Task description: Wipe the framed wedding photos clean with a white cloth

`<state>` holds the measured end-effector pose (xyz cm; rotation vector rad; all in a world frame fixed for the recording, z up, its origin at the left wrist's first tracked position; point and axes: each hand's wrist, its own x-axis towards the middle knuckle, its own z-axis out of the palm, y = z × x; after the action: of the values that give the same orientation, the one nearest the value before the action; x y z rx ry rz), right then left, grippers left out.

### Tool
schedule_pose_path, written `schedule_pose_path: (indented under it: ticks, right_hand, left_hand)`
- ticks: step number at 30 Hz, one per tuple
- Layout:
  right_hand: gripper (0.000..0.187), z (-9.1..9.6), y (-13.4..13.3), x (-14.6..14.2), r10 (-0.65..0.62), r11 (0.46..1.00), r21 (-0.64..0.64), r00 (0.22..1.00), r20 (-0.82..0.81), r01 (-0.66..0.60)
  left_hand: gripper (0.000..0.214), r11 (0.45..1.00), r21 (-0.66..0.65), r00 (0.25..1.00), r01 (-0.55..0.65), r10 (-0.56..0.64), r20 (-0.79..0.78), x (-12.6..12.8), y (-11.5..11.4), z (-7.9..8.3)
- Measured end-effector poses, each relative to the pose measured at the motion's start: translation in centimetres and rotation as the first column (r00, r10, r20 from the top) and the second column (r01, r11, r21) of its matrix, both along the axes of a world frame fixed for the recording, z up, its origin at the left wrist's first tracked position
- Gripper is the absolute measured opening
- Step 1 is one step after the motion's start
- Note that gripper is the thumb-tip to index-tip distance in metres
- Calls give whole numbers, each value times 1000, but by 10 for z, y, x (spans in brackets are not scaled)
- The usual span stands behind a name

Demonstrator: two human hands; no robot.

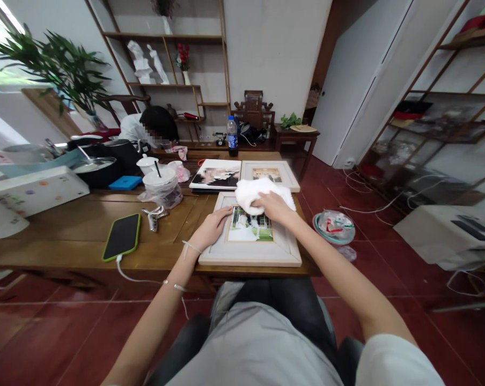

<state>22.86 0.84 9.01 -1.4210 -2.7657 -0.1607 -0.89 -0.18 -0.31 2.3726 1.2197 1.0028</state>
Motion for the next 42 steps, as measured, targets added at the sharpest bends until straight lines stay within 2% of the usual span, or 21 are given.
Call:
schedule_pose_path:
  ticks: [3,6,8,11,16,19,21,23,26,27,29,30,32,35,37,39,42]
  right_hand:
    - [58,8,-11,32,-95,995,12,994,50,94]
    - [60,14,-23,53,-165,986,24,983,84,164]
    - [63,16,-34,55,-193,981,19,977,91,192]
    - [67,15,-60,41,-186,982,-14,976,114,189]
    - [63,22,-116,11,-23,981,-189,998,57,33]
    - [63,40,-138,9,102,931,-344,991,-81,-124]
    - [62,56,-140,15,151,897,-388,972,-182,-212]
    - [59,69,-132,24,138,916,-335,957,-254,-220]
    - [54,76,-105,38,19,996,-76,946,-323,-46]
    - [53,74,-94,42,-19,999,35,937,-349,34]
    - [54,62,-68,48,-58,958,238,923,-381,158]
    - [55,52,-56,49,-58,930,318,925,-374,186]
    - [59,30,-36,49,-30,916,377,962,-270,135]
    - [65,-3,-22,43,-3,965,263,997,-79,24]
    - [68,-16,-24,37,2,987,160,1000,-9,-1]
    - [68,-19,-35,30,12,997,74,1000,17,-13]
    - [67,-6,-65,21,31,997,-75,999,28,-28]
  left_hand:
    - [33,1000,-1,1000,-3,3,8,0,2,-3]
    - [32,1000,-6,1000,-6,6,12,0,1,-3]
    - [32,1000,-8,1000,-11,11,15,0,1,-2]
    - [32,1000,-8,1000,-14,14,17,0,-1,-1]
    - [33,1000,-18,1000,-24,25,12,1,-3,2]
    - [33,1000,-19,1000,-20,20,-1,2,-4,3]
    - [34,1000,-19,1000,-18,18,-6,2,-4,3]
    - [33,999,-28,1000,-24,24,3,2,-3,2]
    - [32,999,-34,1000,-24,25,16,2,-2,1]
    - [33,999,-31,1000,-21,21,15,2,-2,0]
    - [33,1000,-25,1000,-18,18,11,1,-1,0]
    - [33,1000,-23,1000,-20,20,10,1,-1,0]
    - [32,1000,-20,1000,-24,25,10,1,-1,0]
    - [32,1000,-12,1000,-19,19,6,1,-1,0]
    - [33,1000,-9,1000,-18,18,7,1,-2,1]
    - [32,1000,-11,1000,-22,22,12,1,-2,1]
    - [32,999,-22,999,-32,33,22,2,-3,3]
